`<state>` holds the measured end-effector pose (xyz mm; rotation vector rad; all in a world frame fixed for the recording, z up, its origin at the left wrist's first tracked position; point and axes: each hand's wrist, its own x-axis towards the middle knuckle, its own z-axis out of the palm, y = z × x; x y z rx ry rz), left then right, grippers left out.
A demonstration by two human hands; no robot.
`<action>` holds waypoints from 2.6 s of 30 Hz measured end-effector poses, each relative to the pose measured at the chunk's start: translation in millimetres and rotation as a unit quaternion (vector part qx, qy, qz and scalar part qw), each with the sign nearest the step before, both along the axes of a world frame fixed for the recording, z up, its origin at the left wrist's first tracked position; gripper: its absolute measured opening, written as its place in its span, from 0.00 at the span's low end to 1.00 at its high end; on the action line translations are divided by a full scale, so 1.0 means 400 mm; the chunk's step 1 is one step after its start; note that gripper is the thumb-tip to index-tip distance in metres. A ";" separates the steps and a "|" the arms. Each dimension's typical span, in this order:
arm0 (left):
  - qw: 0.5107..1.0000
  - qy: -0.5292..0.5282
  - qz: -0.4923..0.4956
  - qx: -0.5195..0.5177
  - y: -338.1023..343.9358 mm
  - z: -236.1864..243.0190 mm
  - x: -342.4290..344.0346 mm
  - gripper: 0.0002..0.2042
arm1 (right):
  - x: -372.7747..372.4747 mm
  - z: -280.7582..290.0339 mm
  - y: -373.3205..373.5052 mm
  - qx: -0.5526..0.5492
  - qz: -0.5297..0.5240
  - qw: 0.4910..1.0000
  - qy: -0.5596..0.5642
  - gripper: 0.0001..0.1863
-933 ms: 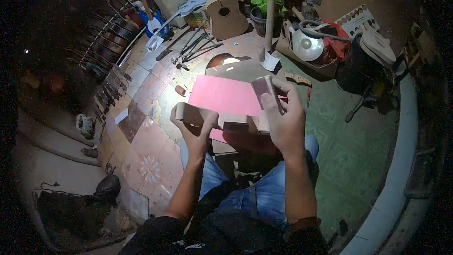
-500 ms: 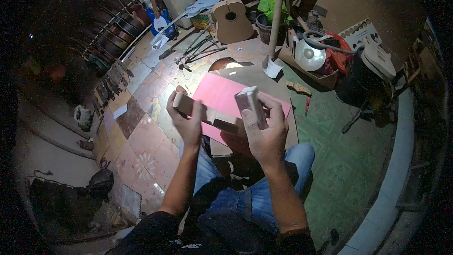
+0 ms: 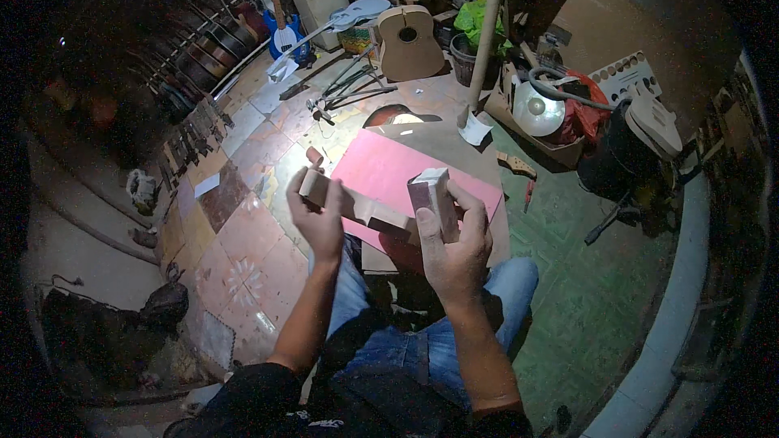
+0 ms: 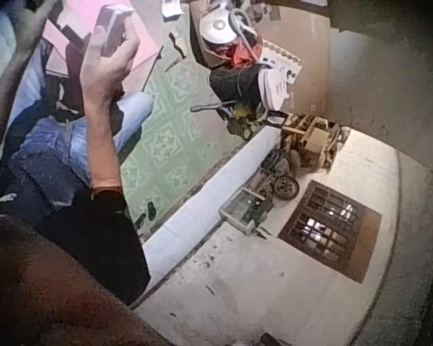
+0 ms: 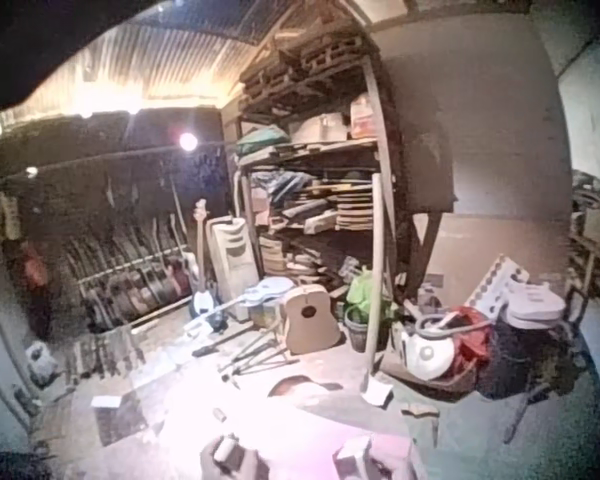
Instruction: The person sands the surfaces and edges of a wooden electric guitar body using a sanding block, turning the body over and around to reach different sides.
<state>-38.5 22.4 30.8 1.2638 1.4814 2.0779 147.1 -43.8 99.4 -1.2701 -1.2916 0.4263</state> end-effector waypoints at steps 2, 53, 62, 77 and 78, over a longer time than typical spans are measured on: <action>0.994 -0.079 -0.063 -0.051 -0.028 -0.044 0.042 0.28 | 0.000 -0.008 0.003 -0.005 -0.021 1.000 -0.020 0.25; 0.968 -0.003 -0.249 -0.023 -0.110 0.077 0.084 0.13 | -0.122 -0.073 -0.076 -0.059 0.104 0.975 0.185 0.24; 0.953 -0.066 -0.293 -0.025 -0.123 0.083 0.085 0.09 | -0.107 -0.113 -0.063 -0.119 0.101 0.963 0.220 0.21; 0.948 -0.023 -0.315 -0.031 -0.139 0.080 0.090 0.10 | -0.147 -0.135 -0.102 0.004 -0.001 0.989 0.145 0.25; 0.949 -0.042 -0.312 -0.028 -0.131 0.074 0.092 0.10 | -0.148 -0.176 -0.086 -0.018 -0.044 0.987 0.154 0.25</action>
